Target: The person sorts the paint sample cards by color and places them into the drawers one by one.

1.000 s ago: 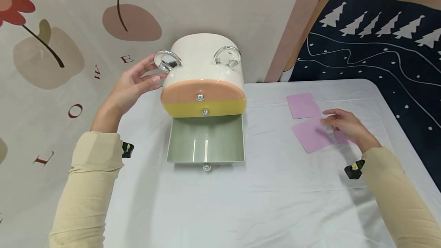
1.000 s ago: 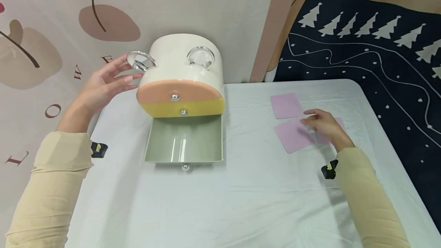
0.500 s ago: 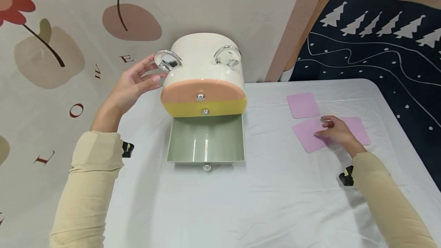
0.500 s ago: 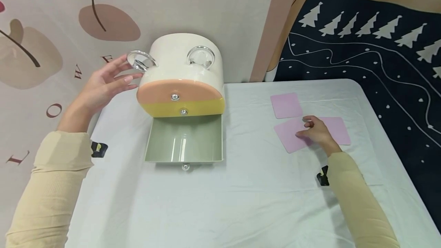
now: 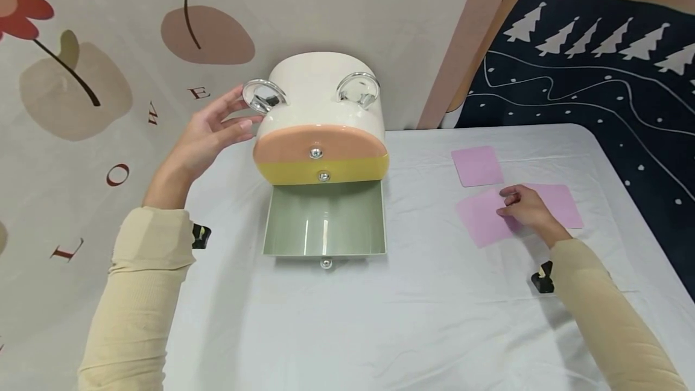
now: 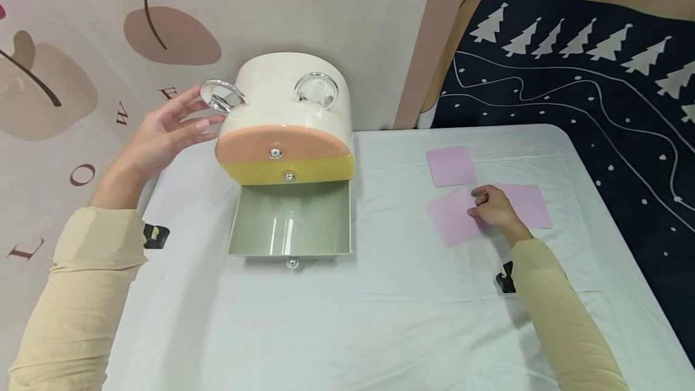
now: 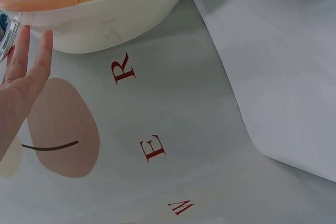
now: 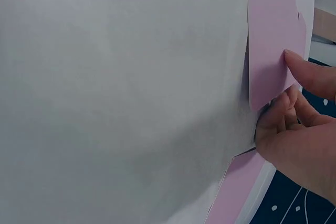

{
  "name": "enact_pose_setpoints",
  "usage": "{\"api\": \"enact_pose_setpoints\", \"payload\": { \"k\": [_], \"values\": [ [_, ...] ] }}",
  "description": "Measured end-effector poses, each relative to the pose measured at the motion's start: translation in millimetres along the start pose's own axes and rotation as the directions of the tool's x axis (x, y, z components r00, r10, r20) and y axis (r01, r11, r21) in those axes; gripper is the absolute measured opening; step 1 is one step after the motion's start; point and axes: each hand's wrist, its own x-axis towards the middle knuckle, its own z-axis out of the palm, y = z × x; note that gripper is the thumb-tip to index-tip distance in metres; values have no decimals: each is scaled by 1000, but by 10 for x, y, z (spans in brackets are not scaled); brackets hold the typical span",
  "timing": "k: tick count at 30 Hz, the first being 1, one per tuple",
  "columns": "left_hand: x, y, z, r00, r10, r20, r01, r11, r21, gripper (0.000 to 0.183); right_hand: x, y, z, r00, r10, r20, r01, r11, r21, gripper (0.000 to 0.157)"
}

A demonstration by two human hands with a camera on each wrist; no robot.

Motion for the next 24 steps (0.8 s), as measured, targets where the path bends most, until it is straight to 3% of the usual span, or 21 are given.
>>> {"api": "enact_pose_setpoints", "payload": {
  "k": [7,14,19,24],
  "values": [
    [-1,-1,-2,1000,-1,1,1,1000,4,65,-54,-22,-75,994,15,110,-19,999,36,28],
    [-5,6,-1,1000,-2,-1,2,1000,15,65,-72,-47,-151,976,-24,218,-15,984,176,20],
    [-7,10,3,1000,-3,-2,3,1000,14,65,-83,-91,-182,971,-34,238,-33,962,272,19],
    [-8,13,6,1000,2,0,-2,1000,3,65,-119,-250,-192,977,-56,205,-11,950,312,22]
  ]
}}
